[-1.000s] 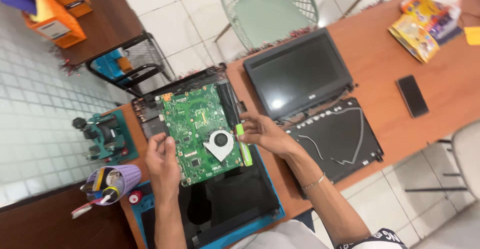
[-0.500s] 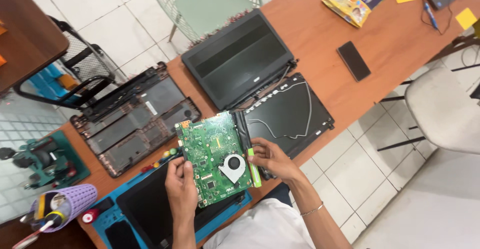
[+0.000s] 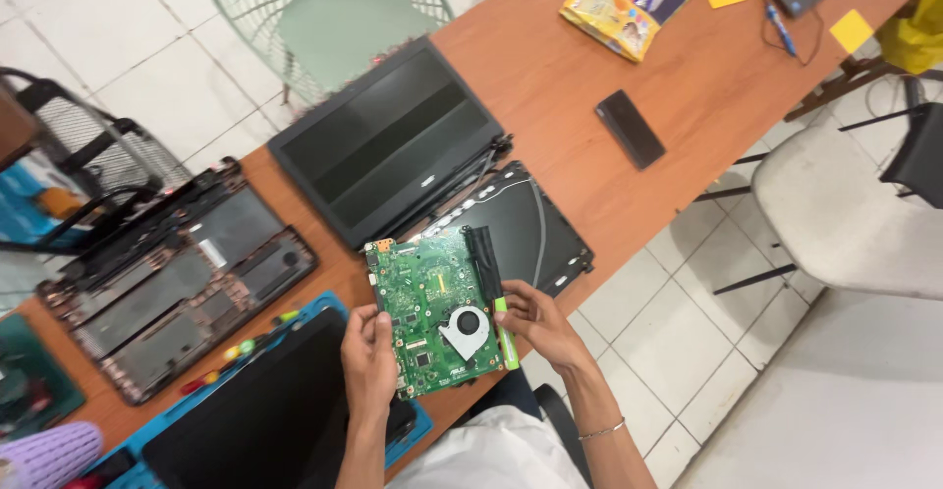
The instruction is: The person reassembles a laptop by aligning the screen assembly with the bottom case, pressing the hinge covers into place, and then closing the laptop lid.
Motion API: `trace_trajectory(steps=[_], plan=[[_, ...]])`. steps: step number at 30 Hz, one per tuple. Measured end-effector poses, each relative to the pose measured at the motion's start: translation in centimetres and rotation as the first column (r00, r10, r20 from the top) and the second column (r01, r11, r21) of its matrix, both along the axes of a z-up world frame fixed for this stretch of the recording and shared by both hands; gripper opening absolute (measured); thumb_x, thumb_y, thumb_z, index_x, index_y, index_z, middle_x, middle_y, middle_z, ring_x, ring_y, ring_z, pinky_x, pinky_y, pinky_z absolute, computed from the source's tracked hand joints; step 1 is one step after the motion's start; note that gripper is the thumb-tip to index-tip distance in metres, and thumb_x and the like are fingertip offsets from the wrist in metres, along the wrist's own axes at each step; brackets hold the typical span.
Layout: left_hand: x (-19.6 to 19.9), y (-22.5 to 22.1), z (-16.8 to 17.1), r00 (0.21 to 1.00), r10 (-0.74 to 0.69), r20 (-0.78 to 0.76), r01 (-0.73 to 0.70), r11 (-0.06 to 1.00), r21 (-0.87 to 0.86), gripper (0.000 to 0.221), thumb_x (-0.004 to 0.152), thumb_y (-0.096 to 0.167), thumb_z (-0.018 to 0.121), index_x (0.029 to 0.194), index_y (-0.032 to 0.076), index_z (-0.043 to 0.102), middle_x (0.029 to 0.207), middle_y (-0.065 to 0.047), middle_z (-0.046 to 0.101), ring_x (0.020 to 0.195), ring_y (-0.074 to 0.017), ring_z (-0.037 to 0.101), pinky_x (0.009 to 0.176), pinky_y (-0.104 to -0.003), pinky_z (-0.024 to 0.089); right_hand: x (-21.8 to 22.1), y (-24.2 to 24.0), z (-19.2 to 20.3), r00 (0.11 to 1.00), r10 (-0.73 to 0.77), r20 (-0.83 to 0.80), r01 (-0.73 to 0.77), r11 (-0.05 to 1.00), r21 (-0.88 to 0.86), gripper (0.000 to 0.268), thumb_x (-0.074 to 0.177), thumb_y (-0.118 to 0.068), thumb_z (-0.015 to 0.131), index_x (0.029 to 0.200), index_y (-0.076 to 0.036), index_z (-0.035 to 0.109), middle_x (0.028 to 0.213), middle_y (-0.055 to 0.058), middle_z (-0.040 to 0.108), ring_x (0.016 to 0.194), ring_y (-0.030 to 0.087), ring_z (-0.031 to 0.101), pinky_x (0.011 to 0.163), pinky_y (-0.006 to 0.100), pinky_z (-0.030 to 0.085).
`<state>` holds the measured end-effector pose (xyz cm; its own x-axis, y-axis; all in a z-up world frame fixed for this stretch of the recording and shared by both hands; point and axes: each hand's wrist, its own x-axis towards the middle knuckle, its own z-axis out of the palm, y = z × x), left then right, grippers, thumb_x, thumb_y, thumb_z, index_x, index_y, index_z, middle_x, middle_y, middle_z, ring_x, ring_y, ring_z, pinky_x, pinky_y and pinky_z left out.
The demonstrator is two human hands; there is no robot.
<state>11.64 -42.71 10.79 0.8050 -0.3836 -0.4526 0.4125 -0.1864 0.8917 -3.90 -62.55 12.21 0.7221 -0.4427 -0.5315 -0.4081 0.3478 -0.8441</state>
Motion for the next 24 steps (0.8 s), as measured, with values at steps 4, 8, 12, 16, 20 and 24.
trace_trajectory(steps=[4,8,12,16,20,24], plan=[[-0.9,-3.7,-2.1,0.999,-0.048,-0.018,0.048,0.999,0.012,0.018,0.104,0.014,0.05,0.112,0.0,0.058,0.098,-0.011,0.077,0.082,-0.0119,0.068,0.072,-0.027,0.052,-1.2,-3.2,-1.1,0.999,-0.031,-0.037,0.029,0.998,-0.057,0.049,0.086,-0.005,0.07,0.133,0.004,0.059,0.12,0.009,0.068,0.108,0.017,0.068,0.098,0.033,0.052],[-1.7,-7.6,-4.5,0.998,-0.069,0.001,0.069,0.996,-0.058,0.016,0.104,0.012,0.051,0.112,0.0,0.057,0.096,-0.012,0.077,0.081,-0.0122,0.067,0.071,-0.028,0.051,-2.4,-6.4,-2.9,0.99,-0.061,-0.129,0.048,0.994,-0.102,0.054,0.086,-0.008,0.073,0.136,0.004,0.056,0.117,0.013,0.07,0.106,0.019,0.068,0.099,0.033,0.052],[-1.9,-13.1,-5.8,0.989,-0.146,0.014,0.145,0.988,0.056,0.016,0.103,0.012,0.052,0.113,0.001,0.058,0.096,-0.012,0.077,0.079,-0.0132,0.066,0.071,-0.028,0.049,-4.2,-10.9,-4.2,0.988,-0.126,-0.084,0.12,0.99,-0.073,0.051,0.086,-0.005,0.07,0.134,0.007,0.059,0.114,0.016,0.072,0.107,0.02,0.068,0.1,0.034,0.052],[-3.1,-19.8,-6.4,0.986,-0.167,-0.023,0.168,0.981,0.098,0.015,0.103,0.011,0.052,0.114,0.002,0.057,0.097,-0.011,0.078,0.08,-0.0135,0.067,0.072,-0.029,0.05,-5.9,-17.0,-5.8,0.984,-0.167,-0.062,0.162,0.983,-0.084,0.051,0.085,-0.003,0.069,0.134,0.007,0.059,0.115,0.015,0.072,0.109,0.02,0.068,0.098,0.034,0.053],[-4.9,-26.1,-7.6,0.984,-0.168,-0.06,0.173,0.981,0.092,0.014,0.101,0.01,0.053,0.113,0.002,0.056,0.096,-0.011,0.077,0.081,-0.0127,0.067,0.074,-0.029,0.051,-6.6,-24.3,-8.0,0.984,-0.167,-0.063,0.159,0.981,-0.109,0.047,0.088,-0.002,0.065,0.134,0.007,0.059,0.12,0.015,0.07,0.114,0.021,0.067,0.099,0.034,0.053],[-4.6,-32.0,-9.0,0.959,-0.264,0.107,0.235,0.945,0.225,0.016,0.099,0.009,0.055,0.113,0.001,0.056,0.095,-0.016,0.077,0.083,-0.0226,0.07,0.078,-0.035,0.052,-6.7,-29.1,-10.8,0.986,-0.159,-0.05,0.151,0.979,-0.135,0.046,0.087,0.002,0.063,0.133,0.007,0.06,0.121,0.017,0.069,0.111,0.025,0.066,0.097,0.035,0.054]])
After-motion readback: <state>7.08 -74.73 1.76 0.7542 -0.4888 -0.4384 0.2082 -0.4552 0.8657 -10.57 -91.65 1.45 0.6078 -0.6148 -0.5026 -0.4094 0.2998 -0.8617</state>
